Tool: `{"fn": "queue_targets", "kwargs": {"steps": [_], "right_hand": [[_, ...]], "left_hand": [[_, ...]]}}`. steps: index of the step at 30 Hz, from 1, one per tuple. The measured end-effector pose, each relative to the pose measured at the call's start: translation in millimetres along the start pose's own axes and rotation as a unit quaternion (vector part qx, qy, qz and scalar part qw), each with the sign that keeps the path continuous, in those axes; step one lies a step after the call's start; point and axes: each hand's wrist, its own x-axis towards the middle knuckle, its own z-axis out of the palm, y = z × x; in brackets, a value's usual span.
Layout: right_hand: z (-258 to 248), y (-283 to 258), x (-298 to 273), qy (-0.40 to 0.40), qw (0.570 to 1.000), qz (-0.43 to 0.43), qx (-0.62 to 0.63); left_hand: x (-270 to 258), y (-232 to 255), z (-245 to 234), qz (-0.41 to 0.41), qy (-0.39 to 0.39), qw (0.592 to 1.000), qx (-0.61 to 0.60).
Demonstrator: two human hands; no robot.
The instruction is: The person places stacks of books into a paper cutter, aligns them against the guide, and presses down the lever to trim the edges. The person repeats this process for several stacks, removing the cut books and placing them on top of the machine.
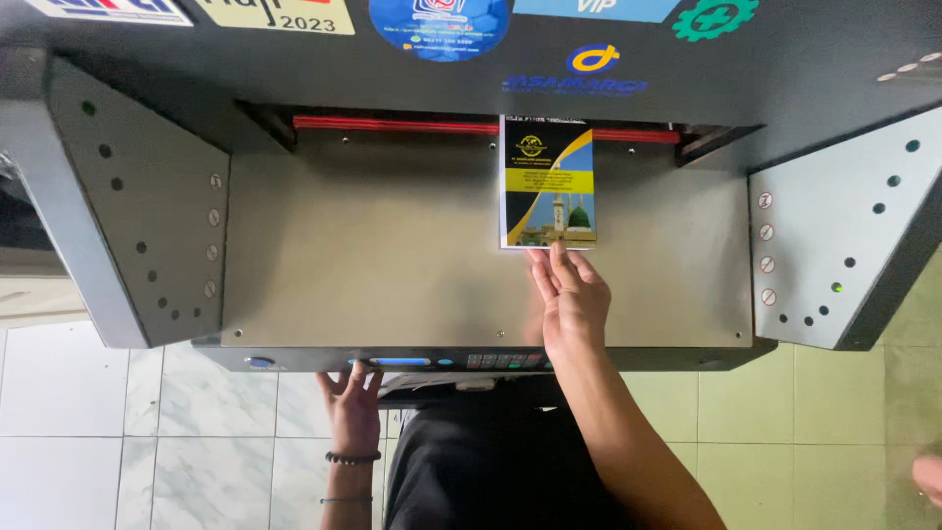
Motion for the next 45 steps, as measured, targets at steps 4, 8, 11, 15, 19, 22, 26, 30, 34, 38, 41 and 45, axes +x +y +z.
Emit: {"fn": "queue_targets", "kwargs": {"steps": [4, 8, 11, 15, 19, 22, 26, 30, 34, 38, 41, 45], "right_hand": [[-4, 3, 6, -0.005, 1.000, -0.004, -0.002], [-1, 2, 3, 0.000, 1.000, -0.002, -0.007], [-3, 5, 7, 0.001, 1.000, -0.002, 0.001], [-1, 2, 5, 0.004, 1.000, 0.003, 0.005], [-1, 2, 6, 0.011, 1.000, 0.005, 0.015], [-3, 4, 10, 0.012, 1.000, 0.004, 0.019], [-3, 5, 11, 0.016, 1.000, 0.004, 0.021], [-1, 4, 8, 0.020, 1.000, 0.004, 0.015], [1, 1, 6, 0.022, 1.000, 0.006, 0.019], [-3, 4, 8, 0.009, 1.000, -0.002, 0.013], [-5, 5, 10, 0.006, 1.000, -0.002, 0.012], [-2, 3, 8, 0.016, 1.000, 0.003, 0.016]], "left_hand": [[4, -4, -5, 0.003, -0.007, 0.999, -0.047], [9, -11, -10, 0.005, -0.007, 0.997, -0.076], [8, -8, -4, 0.000, 0.011, 0.998, -0.064], [7, -7, -4, 0.002, 0.014, 0.998, -0.067], [8, -8, -7, 0.008, -0.003, 0.998, -0.064], [8, -6, -7, 0.008, -0.012, 0.998, -0.063], [7, 0, -6, -0.003, -0.017, 0.999, -0.050], [10, -2, -13, -0.009, -0.023, 0.998, -0.062], [8, -1, -15, -0.001, -0.062, 0.996, -0.060], [6, 4, -13, -0.010, -0.051, 0.998, -0.046], [9, -1, -15, 0.001, -0.056, 0.997, -0.055], [-16, -12, -13, 0.006, 0.037, 0.999, -0.014]]}}
